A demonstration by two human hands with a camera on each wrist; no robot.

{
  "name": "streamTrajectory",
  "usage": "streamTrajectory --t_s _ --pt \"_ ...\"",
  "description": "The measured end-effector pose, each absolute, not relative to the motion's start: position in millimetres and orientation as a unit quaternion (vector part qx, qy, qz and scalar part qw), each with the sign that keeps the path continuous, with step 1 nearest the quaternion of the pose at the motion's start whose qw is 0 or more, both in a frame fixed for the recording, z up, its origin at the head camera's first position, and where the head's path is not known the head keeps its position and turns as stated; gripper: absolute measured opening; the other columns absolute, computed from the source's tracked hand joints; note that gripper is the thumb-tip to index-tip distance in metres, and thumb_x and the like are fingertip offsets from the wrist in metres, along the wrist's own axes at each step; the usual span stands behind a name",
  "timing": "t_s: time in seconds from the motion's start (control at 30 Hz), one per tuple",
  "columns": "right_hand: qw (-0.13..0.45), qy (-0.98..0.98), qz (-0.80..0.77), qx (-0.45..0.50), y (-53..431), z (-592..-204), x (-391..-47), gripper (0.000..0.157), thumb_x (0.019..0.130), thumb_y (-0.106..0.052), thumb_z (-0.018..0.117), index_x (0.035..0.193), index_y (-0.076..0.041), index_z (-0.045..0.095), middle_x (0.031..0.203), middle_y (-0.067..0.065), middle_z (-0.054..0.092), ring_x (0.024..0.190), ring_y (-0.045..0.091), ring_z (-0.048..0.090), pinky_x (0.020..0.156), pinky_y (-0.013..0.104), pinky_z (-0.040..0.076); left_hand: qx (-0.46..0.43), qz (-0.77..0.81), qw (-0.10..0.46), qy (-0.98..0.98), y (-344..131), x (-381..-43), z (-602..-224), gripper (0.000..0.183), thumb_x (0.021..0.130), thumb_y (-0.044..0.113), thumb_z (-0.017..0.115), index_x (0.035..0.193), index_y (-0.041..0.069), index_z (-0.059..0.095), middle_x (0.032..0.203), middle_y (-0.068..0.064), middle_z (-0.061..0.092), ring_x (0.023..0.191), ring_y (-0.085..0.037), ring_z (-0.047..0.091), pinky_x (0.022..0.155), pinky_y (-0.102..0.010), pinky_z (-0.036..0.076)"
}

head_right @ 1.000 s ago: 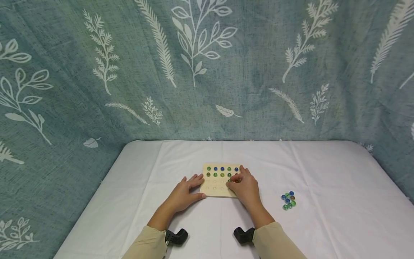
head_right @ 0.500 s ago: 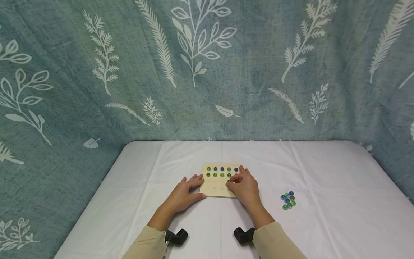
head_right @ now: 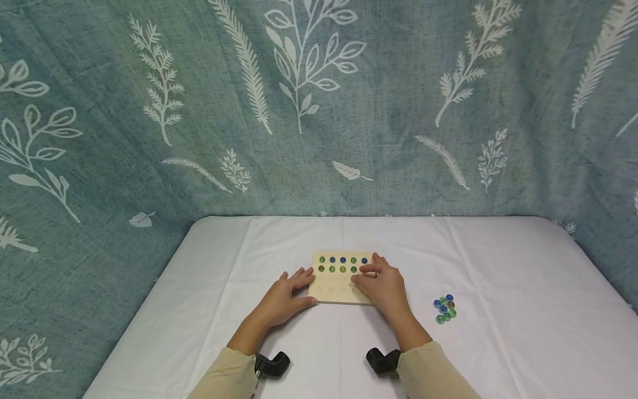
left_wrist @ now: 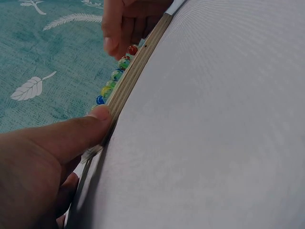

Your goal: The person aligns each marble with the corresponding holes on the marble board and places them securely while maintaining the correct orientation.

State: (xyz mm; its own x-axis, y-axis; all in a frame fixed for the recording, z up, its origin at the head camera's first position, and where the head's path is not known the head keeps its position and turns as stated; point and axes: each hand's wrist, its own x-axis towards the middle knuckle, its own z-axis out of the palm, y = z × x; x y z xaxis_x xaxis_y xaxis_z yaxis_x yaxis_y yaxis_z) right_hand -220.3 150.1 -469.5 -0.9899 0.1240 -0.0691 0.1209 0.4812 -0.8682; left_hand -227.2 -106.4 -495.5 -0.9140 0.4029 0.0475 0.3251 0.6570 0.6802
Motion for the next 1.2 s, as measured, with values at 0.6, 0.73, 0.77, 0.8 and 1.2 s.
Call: streamTrajectory --t_s 0.6,0.73,0.77,0.8,1.2 --pt "-0.015 -0.886 0.449 -0.111 268.0 -450.7 -191.2 0.067 0.089 -0.053 0.067 0.127 0.002 0.063 0.161 0.013 0.024 0.148 0.047 0.01 0.115 0.069 0.02 0.191 0.359 0.063 0.911 -105.2 -227.5 -492.9 0.065 0.085 0.038 0.076 0.142 0.015 0.054 0.154 0.009 0.04 0.148 -0.016 0.029 0.127 -0.045 0.009" --pt "-0.02 -0.888 0.445 -0.116 289.3 -451.7 -183.4 0.068 0.09 -0.055 0.065 0.126 0.003 0.063 0.16 0.016 0.025 0.147 0.049 0.012 0.114 0.07 0.018 0.192 0.361 0.064 0.91 -104.7 -227.0 -493.1 0.065 0.085 0.037 0.076 0.142 0.015 0.054 0.154 0.009 0.04 0.148 -0.016 0.029 0.127 -0.045 0.009" --pt "-0.021 -0.888 0.443 -0.12 293.7 -452.4 -182.1 0.068 0.09 -0.055 0.064 0.126 0.002 0.063 0.16 0.016 0.026 0.147 0.049 0.012 0.114 0.071 0.018 0.193 0.361 0.064 0.91 -104.6 -227.0 -493.3 0.065 0.085 0.037 0.076 0.142 0.015 0.054 0.154 0.009 0.04 0.148 -0.016 0.029 0.127 -0.045 0.009" --pt "-0.023 -0.889 0.44 -0.124 297.8 -453.1 -181.0 0.068 0.09 -0.056 0.063 0.125 0.002 0.063 0.159 0.017 0.026 0.147 0.05 0.013 0.113 0.071 0.018 0.194 0.362 0.065 0.909 -104.4 -227.0 -493.4 0.065 0.085 0.037 0.076 0.142 0.015 0.054 0.154 0.009 0.04 0.148 -0.016 0.029 0.127 -0.045 0.009" --pt "-0.034 -0.917 0.379 -0.121 318.0 -465.0 -173.8 0.055 0.089 -0.048 0.068 0.11 0.003 0.07 0.151 0.027 0.034 0.137 0.056 0.028 0.107 0.071 0.028 0.2 0.365 0.06 0.907 -104.2 -227.0 -494.3 0.064 0.085 0.036 0.076 0.142 0.013 0.055 0.154 0.007 0.042 0.148 -0.017 0.03 0.127 -0.046 0.01"
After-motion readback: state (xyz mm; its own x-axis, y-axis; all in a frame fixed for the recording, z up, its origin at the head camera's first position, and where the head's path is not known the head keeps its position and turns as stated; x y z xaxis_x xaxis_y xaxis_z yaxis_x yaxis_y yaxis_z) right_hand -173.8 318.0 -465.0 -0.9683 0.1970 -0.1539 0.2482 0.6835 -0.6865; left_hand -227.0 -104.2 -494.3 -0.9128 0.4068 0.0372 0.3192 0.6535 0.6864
